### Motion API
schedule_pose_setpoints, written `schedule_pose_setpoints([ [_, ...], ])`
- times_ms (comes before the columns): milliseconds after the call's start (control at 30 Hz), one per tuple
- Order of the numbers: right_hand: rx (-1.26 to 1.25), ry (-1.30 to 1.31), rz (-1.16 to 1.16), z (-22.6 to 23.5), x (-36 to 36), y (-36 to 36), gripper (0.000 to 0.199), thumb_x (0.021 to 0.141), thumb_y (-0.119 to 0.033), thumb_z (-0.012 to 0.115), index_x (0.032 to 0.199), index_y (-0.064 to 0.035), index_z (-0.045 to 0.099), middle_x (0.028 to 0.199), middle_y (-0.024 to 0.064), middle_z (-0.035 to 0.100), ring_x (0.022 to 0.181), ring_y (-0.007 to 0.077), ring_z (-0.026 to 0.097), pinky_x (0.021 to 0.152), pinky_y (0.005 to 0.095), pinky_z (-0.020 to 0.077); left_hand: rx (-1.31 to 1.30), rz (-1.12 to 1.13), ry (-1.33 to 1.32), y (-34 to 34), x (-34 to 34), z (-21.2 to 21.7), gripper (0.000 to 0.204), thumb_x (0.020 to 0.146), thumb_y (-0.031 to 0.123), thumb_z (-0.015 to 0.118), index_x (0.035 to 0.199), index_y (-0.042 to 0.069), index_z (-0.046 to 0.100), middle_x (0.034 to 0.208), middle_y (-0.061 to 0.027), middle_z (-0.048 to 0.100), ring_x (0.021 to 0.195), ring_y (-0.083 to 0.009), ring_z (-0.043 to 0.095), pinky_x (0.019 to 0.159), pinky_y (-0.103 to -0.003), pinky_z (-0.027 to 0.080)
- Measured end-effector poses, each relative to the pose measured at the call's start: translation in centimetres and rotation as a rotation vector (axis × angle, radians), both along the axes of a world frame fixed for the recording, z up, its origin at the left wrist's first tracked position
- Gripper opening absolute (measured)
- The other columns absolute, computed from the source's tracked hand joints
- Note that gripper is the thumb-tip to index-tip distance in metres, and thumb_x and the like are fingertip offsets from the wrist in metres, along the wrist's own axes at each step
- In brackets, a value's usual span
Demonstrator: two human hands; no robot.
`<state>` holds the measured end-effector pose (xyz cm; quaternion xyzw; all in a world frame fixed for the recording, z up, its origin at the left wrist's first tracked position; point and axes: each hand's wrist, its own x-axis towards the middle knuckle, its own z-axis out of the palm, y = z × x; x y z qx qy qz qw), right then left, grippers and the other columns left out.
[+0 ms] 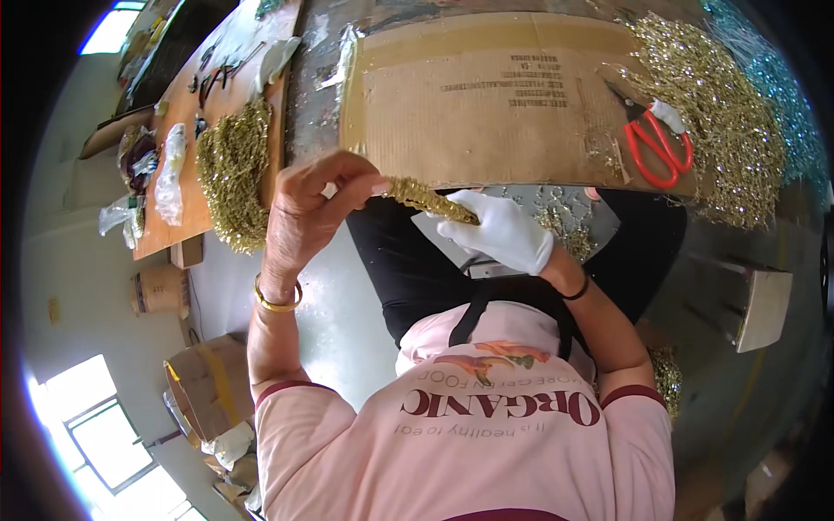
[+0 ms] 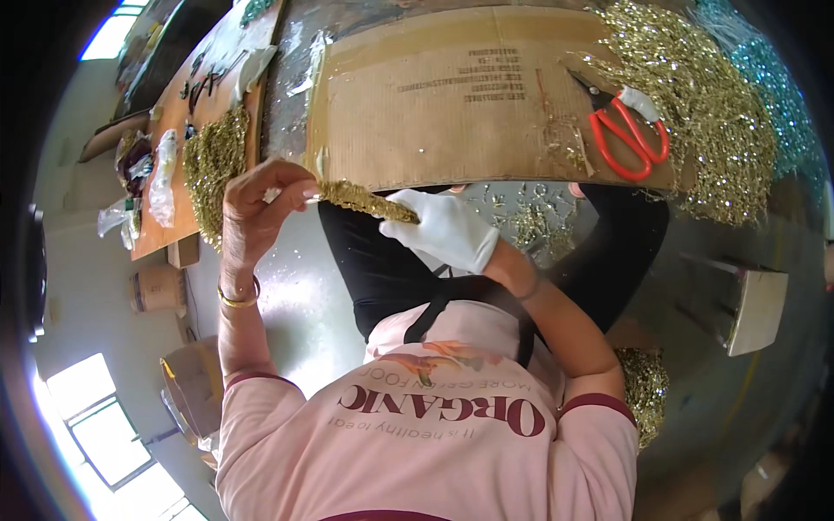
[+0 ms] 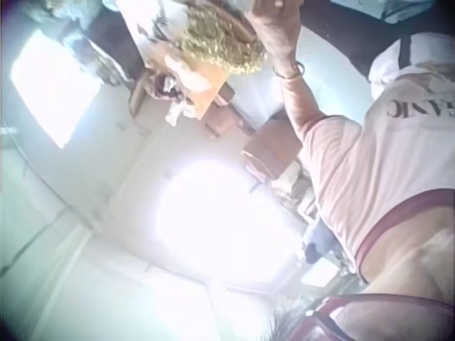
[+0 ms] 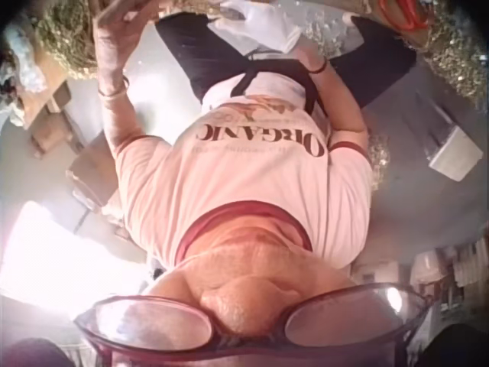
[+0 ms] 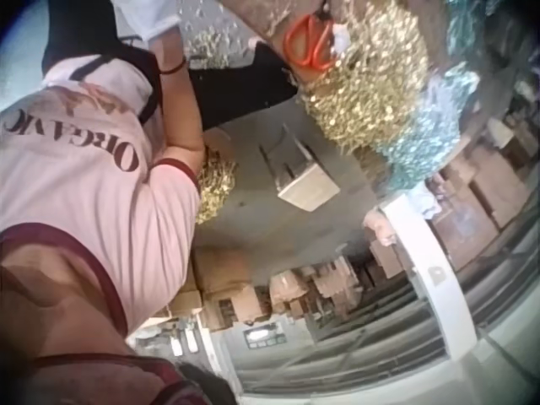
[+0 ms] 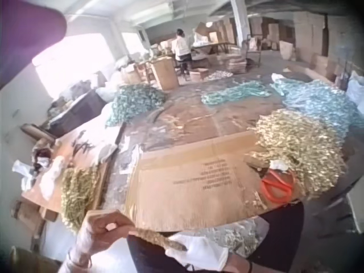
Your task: Cutting gold tinsel to length and packing it into plastic bags at a manufacturing workstation.
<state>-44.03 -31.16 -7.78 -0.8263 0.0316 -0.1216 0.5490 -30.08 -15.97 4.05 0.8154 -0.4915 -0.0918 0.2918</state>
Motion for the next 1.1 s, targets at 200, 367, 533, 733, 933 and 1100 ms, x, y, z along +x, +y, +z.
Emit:
schedule_pose_setpoints([
  [200, 0.403, 0.696, 0.457, 1.8, -2.6, -3.4, 0.039, 0.077, -0.026, 0.062, 0.109, -0.0047, 0.057, 0.072, 0.0026, 0.06, 0.055, 0.009, 0.054, 0.052, 0.0238, 0.0445, -0.024, -0.008, 0.656, 3.6, 2.4, -5.0, 0.01, 0.077, -0.008, 0.061, 0.087, -0.005, 0.058, 0.081, -0.0096, 0.064, 0.078, -0.0162, 0.064, 0.071, -0.026, 0.052],
  [367, 0.37, 0.747, 0.521, -0.8, -7.7, -6.3, 0.036, 0.078, -0.028, 0.061, 0.102, -0.0022, 0.058, 0.063, 0.0034, 0.057, 0.052, 0.0105, 0.053, 0.054, 0.0253, 0.0439, -0.016, -0.144, 0.523, 5.0, 4.3, -5.5, 0.018, 0.071, -0.012, 0.063, 0.086, -0.002, 0.065, 0.084, -0.0098, 0.064, 0.074, -0.0147, 0.061, 0.069, -0.023, 0.049],
  [533, 0.54, 0.899, 0.383, -0.5, -12.0, -9.1, 0.041, 0.084, -0.027, 0.058, 0.116, -0.0018, 0.051, 0.065, 0.0012, 0.054, 0.054, 0.0083, 0.049, 0.053, 0.0231, 0.0416, -0.088, -0.073, 0.663, 7.3, 5.4, -7.3, 0.015, 0.075, -0.01, 0.06, 0.087, -0.002, 0.064, 0.083, -0.0095, 0.061, 0.073, -0.0154, 0.059, 0.067, -0.025, 0.049],
  [733, 0.746, 0.692, 0.26, -1.6, -13.7, -10.7, 0.048, 0.089, -0.029, 0.054, 0.128, -0.0031, 0.045, 0.072, 0.0, 0.052, 0.054, 0.0055, 0.04, 0.051, 0.0194, 0.0356, -0.155, 0.01, 0.695, 8.8, 6.4, -10.5, 0.016, 0.075, -0.01, 0.06, 0.087, -0.001, 0.064, 0.084, -0.0084, 0.06, 0.074, -0.0153, 0.058, 0.069, -0.027, 0.048],
  [933, 0.709, 0.464, -0.198, -0.4, -11.3, -12.0, 0.035, 0.088, -0.021, 0.057, 0.119, -0.0039, 0.054, 0.078, 0.002, 0.058, 0.053, 0.0029, 0.042, 0.049, 0.0171, 0.036, -0.255, 0.06, 0.721, 9.6, 8.0, -12.0, 0.02, 0.073, -0.013, 0.059, 0.088, 0.0, 0.065, 0.088, -0.009, 0.062, 0.078, -0.0163, 0.059, 0.071, -0.026, 0.049],
  [1100, -0.291, 0.037, -0.487, -0.4, -9.2, -11.2, 0.025, 0.073, -0.012, 0.07, 0.097, -0.0085, 0.064, 0.088, 0.005, 0.062, 0.074, 0.0142, 0.06, 0.064, 0.0261, 0.0482, -0.289, 0.205, 0.557, 9.1, 8.7, -13.6, 0.018, 0.076, -0.012, 0.059, 0.087, 0.001, 0.065, 0.092, -0.0057, 0.063, 0.08, -0.0116, 0.057, 0.071, -0.023, 0.048],
])
